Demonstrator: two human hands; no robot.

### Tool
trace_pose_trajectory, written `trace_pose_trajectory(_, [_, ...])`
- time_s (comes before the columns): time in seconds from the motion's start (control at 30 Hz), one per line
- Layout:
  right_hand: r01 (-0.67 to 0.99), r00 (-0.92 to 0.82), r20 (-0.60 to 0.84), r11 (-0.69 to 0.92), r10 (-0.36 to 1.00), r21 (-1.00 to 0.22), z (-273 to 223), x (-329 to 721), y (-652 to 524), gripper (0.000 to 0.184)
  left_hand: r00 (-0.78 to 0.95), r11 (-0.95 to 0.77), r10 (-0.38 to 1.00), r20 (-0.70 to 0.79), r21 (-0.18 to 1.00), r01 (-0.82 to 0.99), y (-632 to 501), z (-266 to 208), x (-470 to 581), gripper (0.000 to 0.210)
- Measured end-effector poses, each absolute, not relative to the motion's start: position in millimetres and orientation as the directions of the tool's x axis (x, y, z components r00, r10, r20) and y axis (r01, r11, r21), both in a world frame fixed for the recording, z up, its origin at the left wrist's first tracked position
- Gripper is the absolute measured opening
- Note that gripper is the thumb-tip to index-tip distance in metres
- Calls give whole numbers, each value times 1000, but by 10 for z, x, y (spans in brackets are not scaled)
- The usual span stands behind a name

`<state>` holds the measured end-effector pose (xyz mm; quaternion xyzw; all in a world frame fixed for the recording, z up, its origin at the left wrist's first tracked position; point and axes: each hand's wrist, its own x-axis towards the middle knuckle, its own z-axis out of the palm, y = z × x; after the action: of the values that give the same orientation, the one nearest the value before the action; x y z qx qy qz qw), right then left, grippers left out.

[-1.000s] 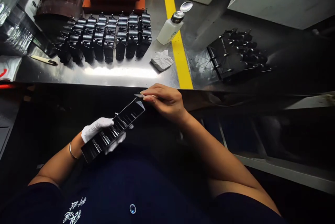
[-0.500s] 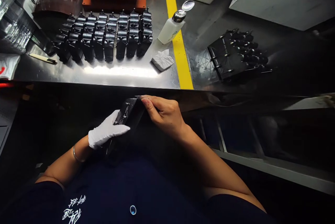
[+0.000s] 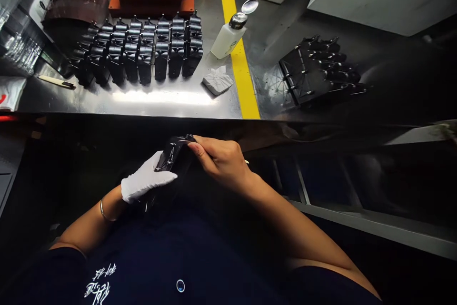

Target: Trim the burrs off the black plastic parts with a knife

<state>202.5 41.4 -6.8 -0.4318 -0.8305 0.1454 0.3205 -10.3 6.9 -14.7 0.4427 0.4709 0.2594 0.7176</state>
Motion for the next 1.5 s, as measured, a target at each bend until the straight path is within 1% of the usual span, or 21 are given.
trace_pose_trajectory(0.07, [554, -390, 430, 581, 814, -596, -29, 2061, 424, 29, 353, 430, 836, -421, 901, 55, 84, -137, -74, 64])
trace_pose_trajectory(0.13, [518, -345, 455, 571, 821, -637, 27, 2107, 430, 27, 212, 368, 902, -376, 926, 80, 81, -175, -58, 69])
trace_pose_trajectory(0.17, [516, -333, 466, 572, 820, -637, 55, 2129, 431, 26, 127, 320, 935, -332, 942, 106, 72, -213, -59, 72])
trace_pose_trajectory(0.23, [524, -362, 489, 608, 793, -597, 96, 2162, 429, 27, -24, 207, 978, -206, 960, 190, 41, -308, -78, 78])
trace_pose_trajectory(0.27, [528, -403, 505, 644, 764, -553, 107, 2172, 428, 27, -71, 154, 987, -141, 960, 234, 24, -354, -94, 81])
trace_pose_trajectory(0.33, [557, -491, 521, 711, 698, -428, 114, 2178, 426, 29, -118, 71, 992, -37, 951, 300, -6, -423, -125, 82])
trace_pose_trajectory(0.4, [619, -553, 497, 729, 668, -292, 112, 2176, 429, 39, -100, 8, 995, 28, 939, 343, -24, -452, -148, 80])
trace_pose_trajectory(0.47, [666, -584, 450, 715, 676, -211, 113, 2171, 434, 49, -35, -54, 997, 71, 929, 365, -29, -456, -157, 77])
trace_pose_trajectory(0.57, [641, -628, 409, 738, 663, -212, 127, 2166, 441, 53, 40, -112, 994, 105, 929, 353, -32, -464, -159, 74])
trace_pose_trajectory(0.63, [597, -658, 421, 774, 624, -212, 136, 2161, 444, 54, 38, -96, 995, 89, 941, 324, -40, -479, -163, 73])
trace_pose_trajectory(0.8, [546, -673, 533, 831, 514, -112, 164, 2142, 460, 52, 66, -6, 998, -12, 962, 272, -55, -496, -201, 78])
trace_pose_trajectory(0.9, [528, -697, 514, 843, 500, -104, 201, 2139, 475, 54, 163, 35, 983, -81, 963, 266, -28, -471, -228, 83])
trace_pose_trajectory(1.0, [479, -746, 490, 875, 451, -76, 238, 2146, 483, 57, 251, 90, 954, -164, 956, 281, 6, -435, -236, 86])
trace_pose_trajectory(1.07, [463, -754, 494, 884, 433, -69, 249, 2151, 482, 57, 272, 114, 943, -193, 953, 281, 16, -416, -228, 86])
trace_pose_trajectory(1.13, [484, -734, 498, 870, 462, -92, 247, 2151, 476, 56, 271, 119, 943, -194, 955, 271, 15, -410, -215, 85])
trace_pose_trajectory(1.23, [534, -698, 486, 834, 526, -135, 224, 2144, 460, 55, 228, 84, 962, -148, 960, 268, -2, -434, -198, 83])
trace_pose_trajectory(1.33, [535, -704, 491, 838, 513, -107, 187, 2134, 440, 55, 176, 8, 983, -60, 958, 285, -28, -492, -178, 82])
trace_pose_trajectory(1.4, [540, -688, 516, 835, 510, -106, 163, 2129, 428, 54, 146, -61, 989, 18, 954, 294, -49, -537, -160, 80])
trace_pose_trajectory(1.5, [601, -618, 538, 786, 573, -145, 137, 2125, 413, 51, 53, -184, 983, 177, 927, 327, -71, -591, -140, 78])
